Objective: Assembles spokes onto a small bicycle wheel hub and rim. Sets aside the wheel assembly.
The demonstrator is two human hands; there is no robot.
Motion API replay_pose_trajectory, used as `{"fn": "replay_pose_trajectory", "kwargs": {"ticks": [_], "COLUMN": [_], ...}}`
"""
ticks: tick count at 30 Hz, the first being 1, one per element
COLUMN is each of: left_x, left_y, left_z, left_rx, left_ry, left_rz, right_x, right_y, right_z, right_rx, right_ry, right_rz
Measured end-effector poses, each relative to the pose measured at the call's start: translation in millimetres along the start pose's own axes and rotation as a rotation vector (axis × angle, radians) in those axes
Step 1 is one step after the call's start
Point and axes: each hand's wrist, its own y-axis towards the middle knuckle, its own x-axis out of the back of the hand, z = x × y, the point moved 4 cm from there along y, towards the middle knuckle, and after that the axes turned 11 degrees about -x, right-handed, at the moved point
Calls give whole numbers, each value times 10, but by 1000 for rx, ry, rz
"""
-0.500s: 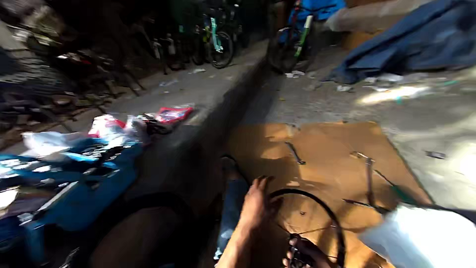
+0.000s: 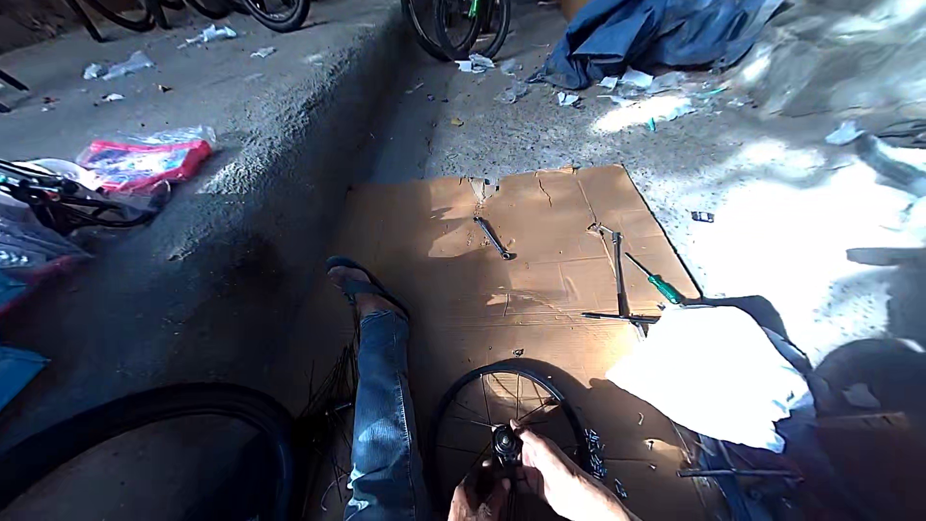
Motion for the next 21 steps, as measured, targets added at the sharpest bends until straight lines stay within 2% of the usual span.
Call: {"fn": "replay_pose_trajectory", "kwargs": {"ticks": [2, 4, 6, 8, 12, 17, 21], "left_x": [-83, -133, -156, -181, -234, -242, -262], "left_y": [54, 58, 37, 12, 29, 100, 146], "left_z": [52, 103, 102, 85, 101, 172, 116], "left_rx": [80, 169, 214, 223, 270, 236, 229], "left_ry": [-161, -258, -284, -288, -344, -429, -377], "left_rz": [-20, -63, -89, -81, -128, -210, -212], "right_x": [4, 29, 80, 118, 189, 231, 250], "right_y": [-42, -118, -184, -239, -187, -183, -217], "right_z": [-41, -95, -128, -169, -255, -272, -261], "right_rx": [48, 188, 335, 404, 385, 402, 359], "right_ry": [-79, -186, -317, -399, -352, -436, -479], "right_rz": [-67, -142, -210, -228, -261, -275, -254]}}
